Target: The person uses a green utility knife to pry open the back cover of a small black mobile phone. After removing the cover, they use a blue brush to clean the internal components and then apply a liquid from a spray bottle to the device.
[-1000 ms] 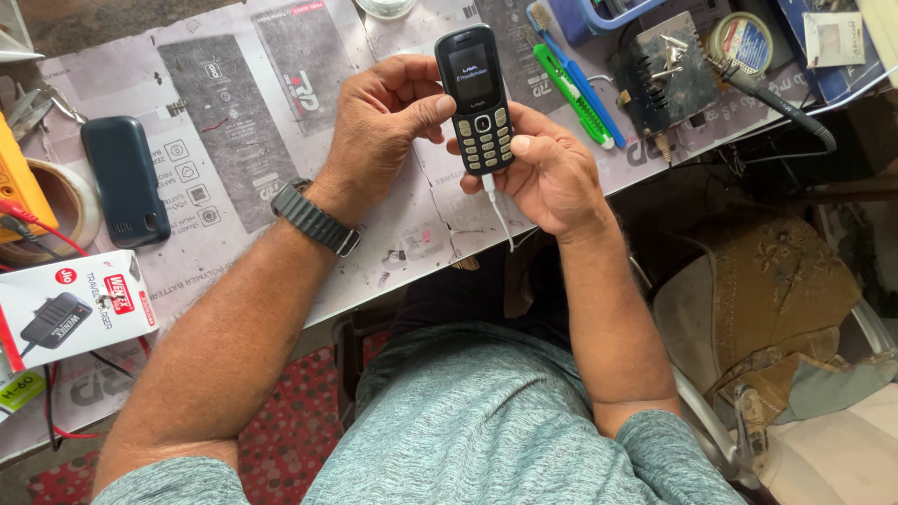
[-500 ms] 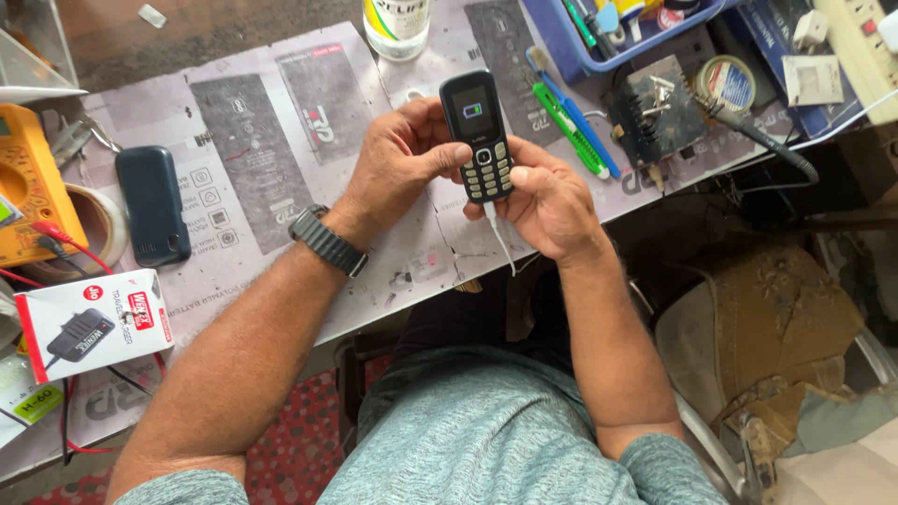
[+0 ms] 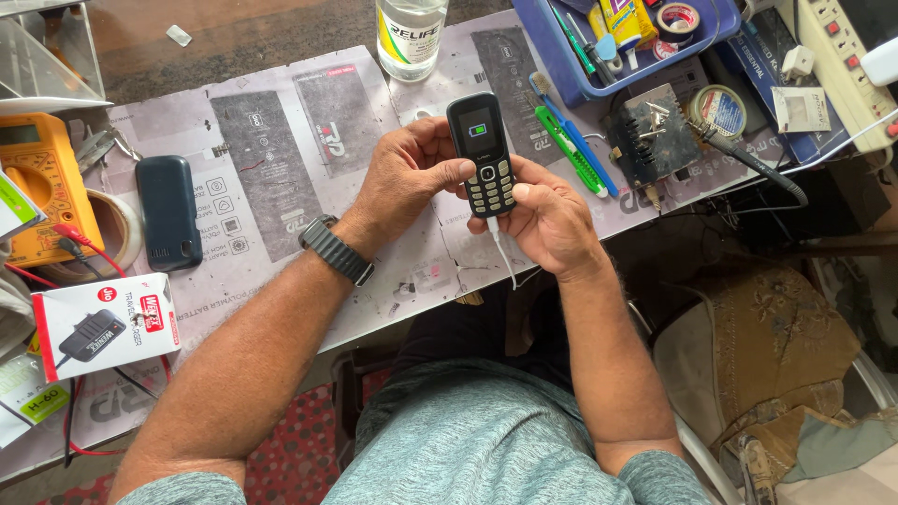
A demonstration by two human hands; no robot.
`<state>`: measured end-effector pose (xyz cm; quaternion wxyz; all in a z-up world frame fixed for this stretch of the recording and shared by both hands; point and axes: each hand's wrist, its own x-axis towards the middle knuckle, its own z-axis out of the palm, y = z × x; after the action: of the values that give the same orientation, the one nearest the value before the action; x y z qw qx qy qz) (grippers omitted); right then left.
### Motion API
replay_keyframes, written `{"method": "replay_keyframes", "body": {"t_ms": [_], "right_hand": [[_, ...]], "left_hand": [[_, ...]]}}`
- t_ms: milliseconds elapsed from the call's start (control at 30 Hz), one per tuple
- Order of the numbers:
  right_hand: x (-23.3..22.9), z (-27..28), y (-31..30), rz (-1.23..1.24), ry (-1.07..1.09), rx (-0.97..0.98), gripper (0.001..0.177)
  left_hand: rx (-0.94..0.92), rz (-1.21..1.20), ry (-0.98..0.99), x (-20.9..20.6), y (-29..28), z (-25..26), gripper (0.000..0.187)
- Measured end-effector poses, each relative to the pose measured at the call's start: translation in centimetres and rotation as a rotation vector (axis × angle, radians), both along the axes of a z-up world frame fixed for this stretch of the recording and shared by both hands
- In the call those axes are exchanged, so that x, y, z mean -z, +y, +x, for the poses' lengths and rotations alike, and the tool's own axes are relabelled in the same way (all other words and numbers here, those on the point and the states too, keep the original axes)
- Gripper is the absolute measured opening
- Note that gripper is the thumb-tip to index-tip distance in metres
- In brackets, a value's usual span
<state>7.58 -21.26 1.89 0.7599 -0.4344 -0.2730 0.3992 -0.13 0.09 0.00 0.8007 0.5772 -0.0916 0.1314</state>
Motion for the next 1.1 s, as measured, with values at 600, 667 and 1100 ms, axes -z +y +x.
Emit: {"method": "replay_keyframes", "body": {"t_ms": [600, 667, 1100], "right_hand": [[-0.16, -0.16, 0.02, -0.011, -0.019, -0.002, 0.060], [-0.23, -0.19, 0.06, -0.006, -0.030, -0.003, 0.060], [-0.18, -0.23, 0.26, -0.017, -0.011, -0.001, 0.049]], "left_hand": [[-0.021, 0.022, 0.005, 0.21, 0.00, 0.10, 0.050], [-0.023, 0.015, 0.011, 0.20, -0.04, 0.10, 0.051], [-0.067, 0.084, 0.023, 0.19, -0.24, -0.01, 0.033]]}}
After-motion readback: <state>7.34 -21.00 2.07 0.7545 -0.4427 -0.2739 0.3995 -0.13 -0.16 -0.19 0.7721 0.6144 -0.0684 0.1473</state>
